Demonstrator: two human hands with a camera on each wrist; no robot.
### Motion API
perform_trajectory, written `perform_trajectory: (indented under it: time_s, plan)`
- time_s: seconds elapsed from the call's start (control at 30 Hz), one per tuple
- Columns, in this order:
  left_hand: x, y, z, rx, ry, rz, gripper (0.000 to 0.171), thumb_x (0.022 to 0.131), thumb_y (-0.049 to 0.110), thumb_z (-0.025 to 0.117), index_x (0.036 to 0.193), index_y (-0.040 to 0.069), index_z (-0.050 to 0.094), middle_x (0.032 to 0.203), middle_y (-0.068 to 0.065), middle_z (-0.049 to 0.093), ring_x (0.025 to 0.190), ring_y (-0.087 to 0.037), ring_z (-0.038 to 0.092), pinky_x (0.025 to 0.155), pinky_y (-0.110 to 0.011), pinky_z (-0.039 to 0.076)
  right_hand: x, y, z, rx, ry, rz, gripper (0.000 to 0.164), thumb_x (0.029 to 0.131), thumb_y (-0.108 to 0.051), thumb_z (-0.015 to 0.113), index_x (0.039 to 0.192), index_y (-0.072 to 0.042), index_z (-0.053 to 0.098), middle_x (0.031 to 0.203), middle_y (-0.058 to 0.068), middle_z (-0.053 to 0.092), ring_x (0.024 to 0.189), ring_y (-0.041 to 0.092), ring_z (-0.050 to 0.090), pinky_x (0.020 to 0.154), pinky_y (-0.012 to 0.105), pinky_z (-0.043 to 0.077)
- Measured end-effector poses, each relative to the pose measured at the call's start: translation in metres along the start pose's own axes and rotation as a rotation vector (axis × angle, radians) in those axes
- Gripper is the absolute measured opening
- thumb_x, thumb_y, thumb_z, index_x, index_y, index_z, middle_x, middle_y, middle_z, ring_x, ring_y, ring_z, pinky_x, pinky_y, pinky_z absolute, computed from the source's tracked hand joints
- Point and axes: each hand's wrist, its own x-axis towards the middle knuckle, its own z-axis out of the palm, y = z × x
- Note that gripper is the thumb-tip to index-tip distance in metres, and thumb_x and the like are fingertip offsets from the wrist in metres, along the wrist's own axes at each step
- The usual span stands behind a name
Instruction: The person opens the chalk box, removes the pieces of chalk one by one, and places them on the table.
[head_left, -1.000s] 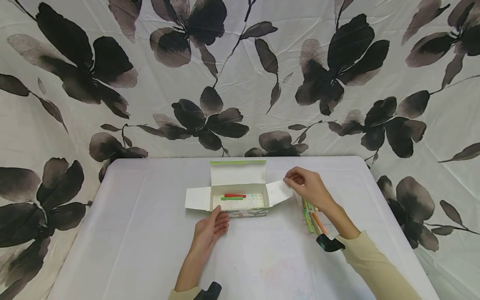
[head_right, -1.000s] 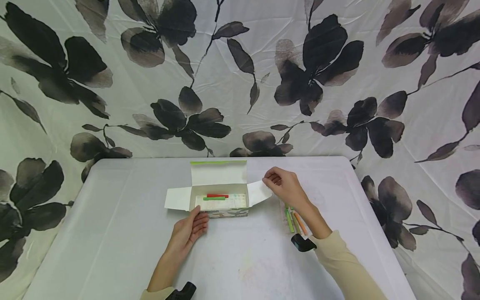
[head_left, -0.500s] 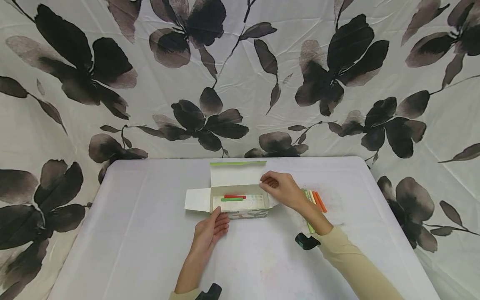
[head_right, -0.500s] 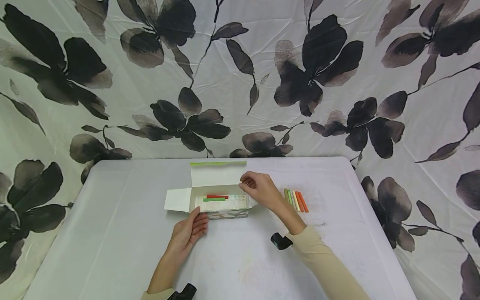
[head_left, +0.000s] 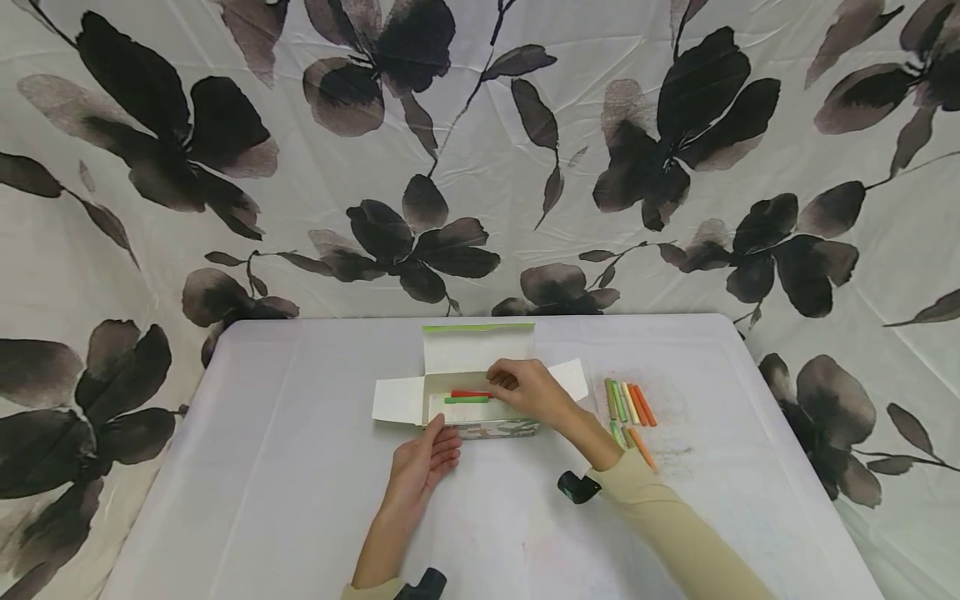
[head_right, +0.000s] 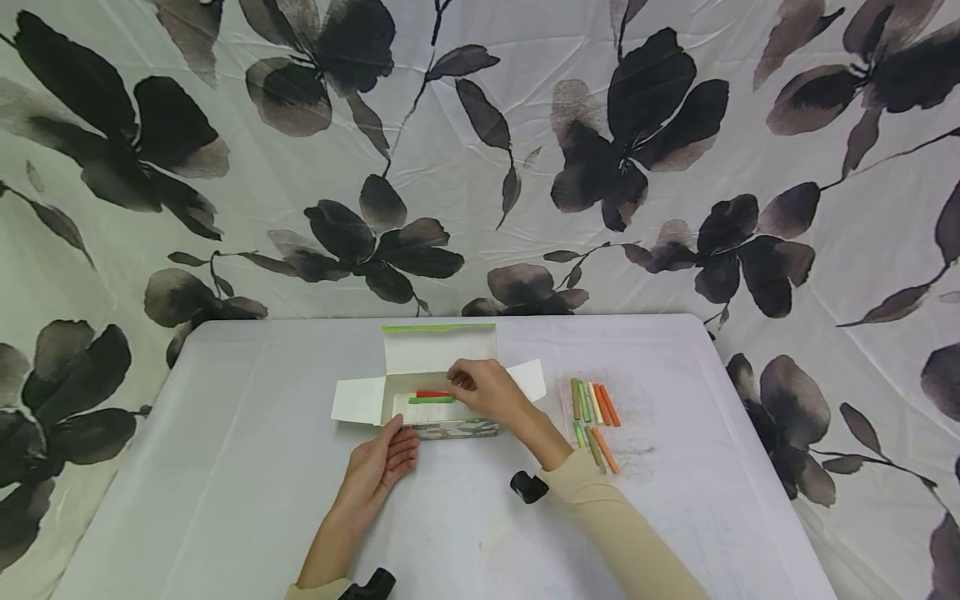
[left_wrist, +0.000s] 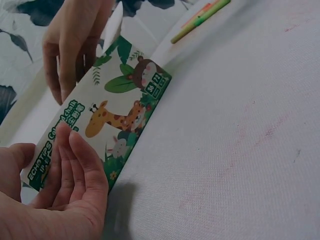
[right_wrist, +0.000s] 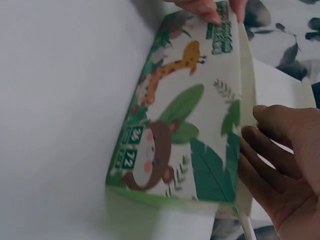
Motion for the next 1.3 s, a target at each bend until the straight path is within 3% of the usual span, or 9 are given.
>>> perform_trajectory:
  time_s: [0.4, 0.57, 0.8, 1.1, 1.3]
  plan:
    - [-0.001, -0.001, 0.001, 0.013, -0.011, 0.004, 0.061, 0.097, 0.047, 0.071, 0.118, -0.009, 0.062, 0.095, -0.007, 0.072, 0.083, -0.011, 0.069, 0.075, -0.021, 0.059, 0.009, 0.0, 0.028, -0.113, -0.097, 0.004, 0.015, 0.094, -0.003, 0.074, 0.107, 0.003, 0.071, 0.099, 0.012, 0.074, 0.087, 0.02, 0.068, 0.079, 0.028, 0.057]
    - [-0.002, -0.001, 0.0, 0.007, -0.02, 0.01, 0.06, 0.097, 0.046, 0.07, 0.117, -0.01, 0.063, 0.096, -0.008, 0.072, 0.08, -0.01, 0.068, 0.074, -0.021, 0.059, 0.009, -0.001, 0.031, -0.147, -0.131, -0.007, 0.01, 0.094, -0.003, 0.073, 0.103, 0.002, 0.071, 0.095, 0.009, 0.073, 0.083, 0.019, 0.062, 0.076, 0.033, 0.055]
    - [-0.004, -0.001, -0.001, 0.032, -0.018, 0.021, 0.06, 0.098, 0.048, 0.069, 0.116, -0.009, 0.063, 0.095, -0.007, 0.07, 0.081, -0.01, 0.067, 0.074, -0.02, 0.058, 0.009, -0.004, 0.032, -0.147, -0.195, 0.072, 0.023, 0.098, -0.006, 0.07, 0.116, 0.007, 0.072, 0.108, 0.015, 0.074, 0.093, 0.023, 0.068, 0.082, 0.038, 0.057]
    - [-0.004, 0.0, -0.002, 0.03, -0.009, 0.013, 0.06, 0.097, 0.048, 0.069, 0.117, -0.009, 0.063, 0.096, -0.007, 0.071, 0.081, -0.01, 0.067, 0.074, -0.021, 0.058, 0.014, -0.012, 0.033, -0.2, -0.22, 0.068, 0.017, 0.094, -0.002, 0.073, 0.108, 0.006, 0.073, 0.101, 0.014, 0.074, 0.091, 0.025, 0.069, 0.084, 0.04, 0.057]
    - [-0.005, 0.0, -0.003, 0.012, -0.01, 0.013, 0.058, 0.097, 0.047, 0.07, 0.115, -0.008, 0.064, 0.095, -0.006, 0.071, 0.081, -0.011, 0.067, 0.075, -0.021, 0.058, 0.021, -0.021, 0.037, -0.282, -0.287, 0.078, 0.017, 0.092, 0.001, 0.075, 0.109, 0.002, 0.073, 0.101, 0.013, 0.074, 0.091, 0.023, 0.067, 0.086, 0.039, 0.056]
